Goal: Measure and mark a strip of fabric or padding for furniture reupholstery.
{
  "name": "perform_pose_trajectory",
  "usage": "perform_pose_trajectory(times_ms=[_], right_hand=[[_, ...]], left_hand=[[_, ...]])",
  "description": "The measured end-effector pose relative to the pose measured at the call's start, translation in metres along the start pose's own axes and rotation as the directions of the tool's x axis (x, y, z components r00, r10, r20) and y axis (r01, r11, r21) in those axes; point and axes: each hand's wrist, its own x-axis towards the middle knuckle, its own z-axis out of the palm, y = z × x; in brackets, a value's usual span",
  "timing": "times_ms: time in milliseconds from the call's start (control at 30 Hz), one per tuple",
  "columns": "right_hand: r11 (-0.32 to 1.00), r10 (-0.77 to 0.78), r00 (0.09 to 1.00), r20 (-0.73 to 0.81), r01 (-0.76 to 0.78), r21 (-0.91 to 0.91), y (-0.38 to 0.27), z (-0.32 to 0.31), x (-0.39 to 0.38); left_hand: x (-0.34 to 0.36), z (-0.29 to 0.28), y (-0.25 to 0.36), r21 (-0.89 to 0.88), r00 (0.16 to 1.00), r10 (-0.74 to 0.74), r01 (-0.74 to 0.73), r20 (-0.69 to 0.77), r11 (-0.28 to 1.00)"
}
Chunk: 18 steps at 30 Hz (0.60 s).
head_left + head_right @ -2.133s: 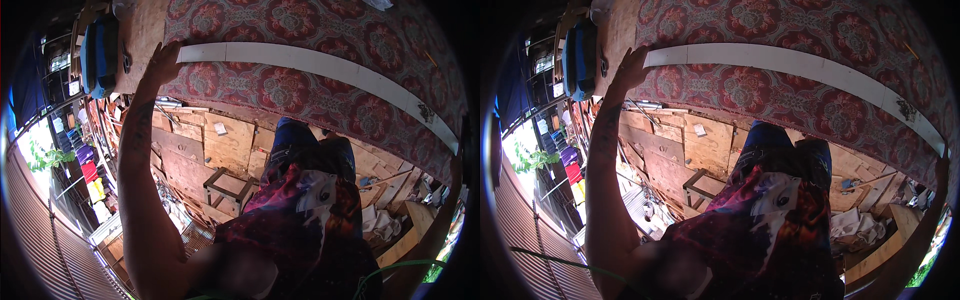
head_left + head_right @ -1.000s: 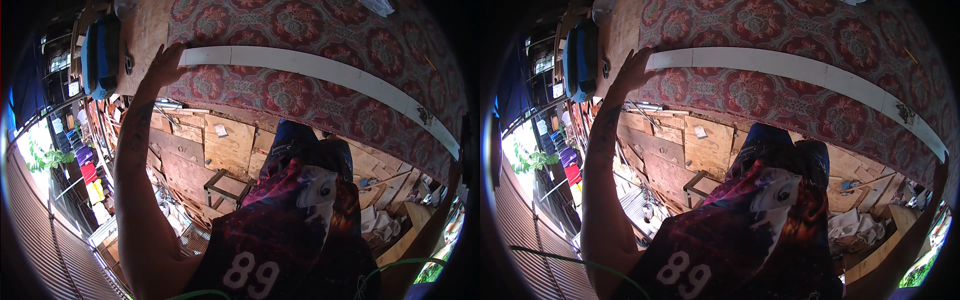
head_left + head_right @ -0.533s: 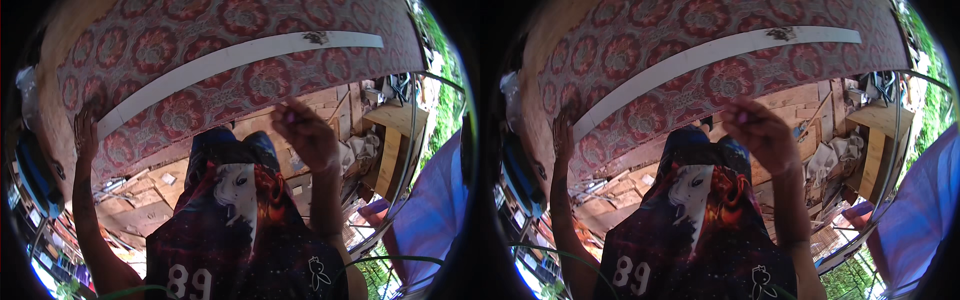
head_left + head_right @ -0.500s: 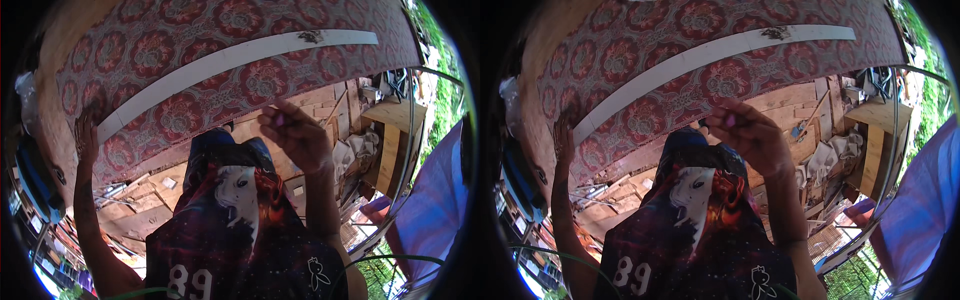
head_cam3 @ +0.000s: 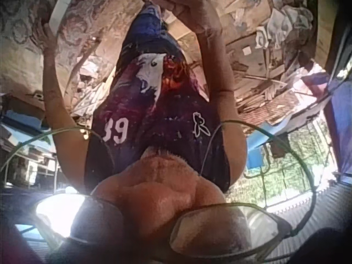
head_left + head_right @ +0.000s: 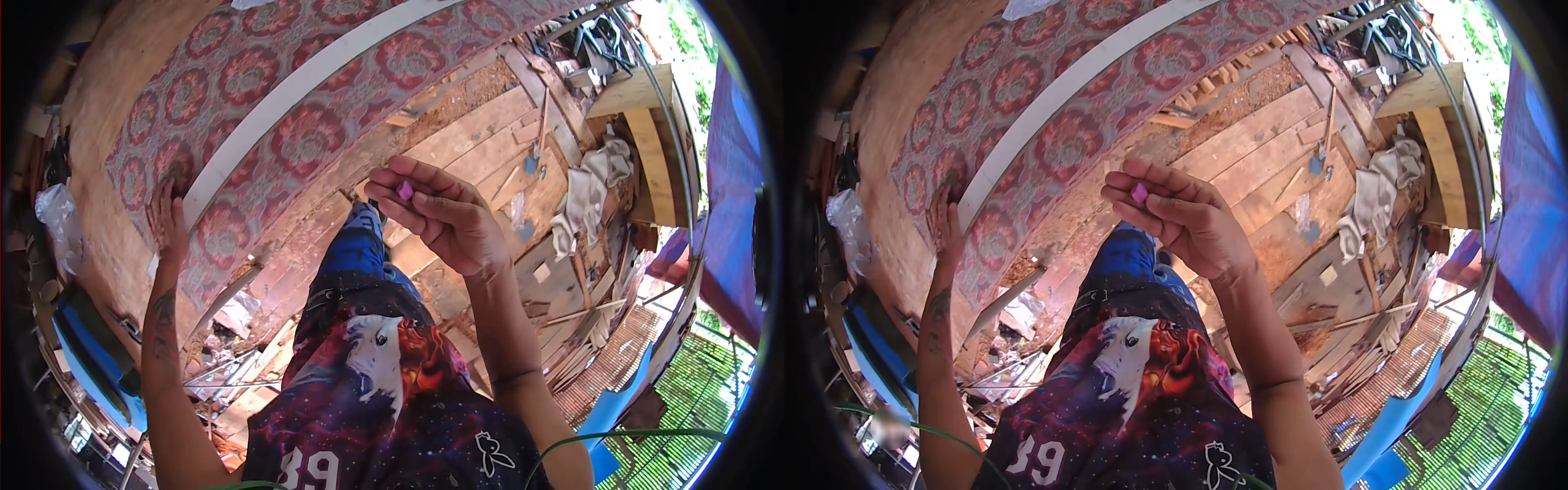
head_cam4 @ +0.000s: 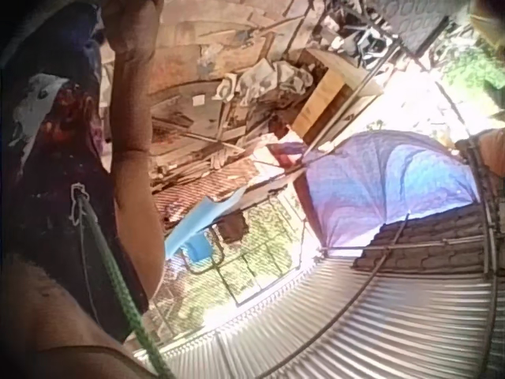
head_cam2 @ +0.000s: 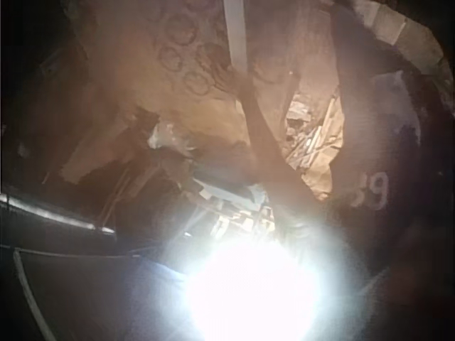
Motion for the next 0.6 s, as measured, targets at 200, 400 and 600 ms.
perform_pose_trajectory(times_ms=[200,400,600], right_hand=[[0.987,0.129,0.990,-0.050,-0.123,0.106,0.068,0.033,-0.004],[0.991,0.066,0.998,-0.004,-0.065,0.118,0.135,0.066,0.016],[0.998,0.001,0.993,-0.121,0.007,0.063,0.199,0.112,0.045]], left_hand=[[-0.001,0.005,0.000,0.060,0.999,-0.010,0.013,-0.051,0.998],[-0.003,0.003,0.002,0.048,0.998,-0.013,0.017,-0.068,0.999],[-0.002,-0.003,0.015,0.032,0.994,-0.024,0.027,-0.110,0.999]])
